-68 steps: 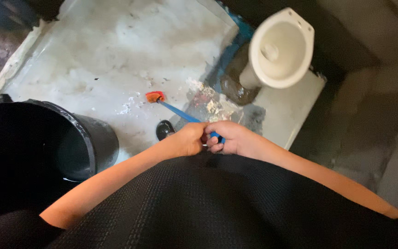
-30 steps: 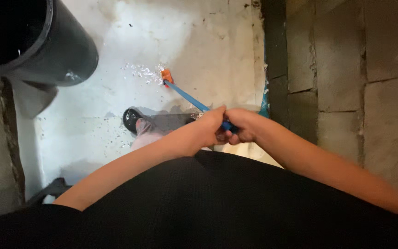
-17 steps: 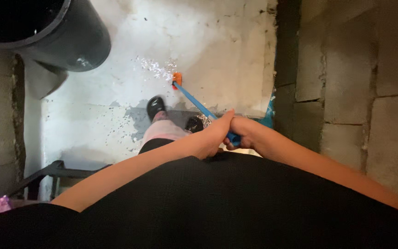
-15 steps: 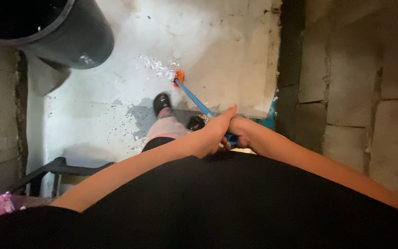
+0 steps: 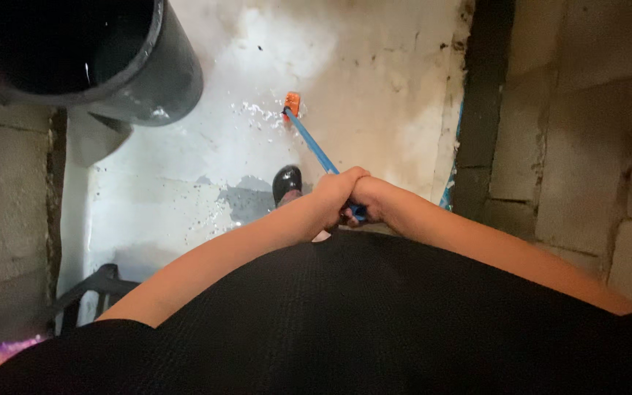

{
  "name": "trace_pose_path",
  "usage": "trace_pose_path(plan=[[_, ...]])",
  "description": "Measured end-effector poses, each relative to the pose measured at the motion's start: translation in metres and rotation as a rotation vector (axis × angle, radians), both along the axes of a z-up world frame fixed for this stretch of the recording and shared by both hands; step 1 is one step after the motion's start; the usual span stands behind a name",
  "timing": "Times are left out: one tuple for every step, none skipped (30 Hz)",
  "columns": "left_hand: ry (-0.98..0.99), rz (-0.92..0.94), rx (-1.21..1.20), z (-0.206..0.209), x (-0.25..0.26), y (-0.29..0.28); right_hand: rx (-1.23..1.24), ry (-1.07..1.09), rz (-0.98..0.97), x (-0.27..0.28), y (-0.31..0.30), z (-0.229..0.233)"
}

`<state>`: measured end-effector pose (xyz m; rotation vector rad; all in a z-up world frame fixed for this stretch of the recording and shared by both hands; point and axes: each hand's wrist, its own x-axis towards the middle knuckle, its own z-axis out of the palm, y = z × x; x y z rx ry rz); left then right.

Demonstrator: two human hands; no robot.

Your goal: The person pours water from an orange cup into a squat toilet and then uses a blue-handled brush to scrub the floor around the toilet. The person repeatedly scrubs the wet floor area.

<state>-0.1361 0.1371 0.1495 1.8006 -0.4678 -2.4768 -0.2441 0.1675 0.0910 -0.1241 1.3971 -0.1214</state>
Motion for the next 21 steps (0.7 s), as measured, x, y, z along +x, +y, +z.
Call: trace_pose_path(plan=[[-0.009, 0.002, -0.012, 0.0, -0.001, -0.013, -0.008, 0.022, -0.037, 0.002, -0.013, 0.006], [-0.015, -0.021, -0.021, 0.0, -0.001, -0.027, -0.016, 0.045, -0.075, 0.004, -0.026, 0.013], [-0.022, -0.04, -0.027, -0.001, -0.001, -0.04, -0.023, 0.066, -0.109, 0.007, -0.038, 0.022], [-0.029, -0.06, -0.034, 0.0, 0.0, -0.052, -0.069, 0.091, -0.11, 0.011, -0.05, 0.031], [-0.005, -0.056, -0.039, 0.001, 0.003, -0.063, -0.114, 0.115, -0.109, 0.016, -0.06, 0.041], [0.02, -0.052, -0.045, 0.003, 0.008, -0.072, -0.159, 0.139, -0.107, 0.022, -0.068, 0.05], [0.045, -0.044, -0.049, 0.006, 0.014, -0.079, -0.181, 0.175, -0.115, 0.029, -0.074, 0.059], [0.092, -0.028, -0.037, 0.009, 0.019, -0.08, -0.203, 0.211, -0.124, 0.037, -0.077, 0.067], [0.14, -0.011, -0.028, 0.012, 0.024, -0.08, -0.229, 0.249, -0.132, 0.041, -0.079, 0.074], [0.188, 0.006, -0.019, 0.015, 0.028, -0.078, -0.23, 0.222, -0.156, 0.045, -0.077, 0.08], [0.167, 0.004, -0.048, 0.018, 0.032, -0.074, -0.231, 0.195, -0.177, 0.047, -0.074, 0.084], [0.145, 0.002, -0.075, 0.019, 0.035, -0.069, -0.23, 0.169, -0.198, 0.048, -0.07, 0.086], [0.123, 0.0, -0.102, 0.02, 0.038, -0.063, -0.234, 0.174, -0.161, 0.048, -0.064, 0.086], [0.145, 0.017, -0.089, 0.02, 0.04, -0.056, -0.238, 0.178, -0.124, 0.048, -0.057, 0.084], [0.167, 0.031, -0.078, 0.019, 0.042, -0.049, -0.243, 0.182, -0.09, 0.047, -0.051, 0.081], [0.189, 0.044, -0.066, 0.018, 0.042, -0.041, -0.24, 0.156, -0.072, 0.045, -0.043, 0.077], [0.157, 0.07, -0.047, 0.018, 0.042, -0.031, -0.238, 0.128, -0.054, 0.046, -0.035, 0.071], [0.126, 0.096, -0.026, 0.018, 0.042, -0.02, -0.236, 0.1, -0.037, 0.046, -0.026, 0.065], [0.093, 0.123, -0.005, 0.019, 0.042, -0.009, -0.233, 0.095, -0.037, 0.047, -0.017, 0.059], [0.07, 0.143, -0.016, 0.022, 0.044, 0.002, -0.23, 0.089, -0.038, 0.049, -0.008, 0.055], [0.046, 0.165, -0.027, 0.027, 0.048, 0.014, -0.226, 0.082, -0.036, 0.052, 0.002, 0.05]])
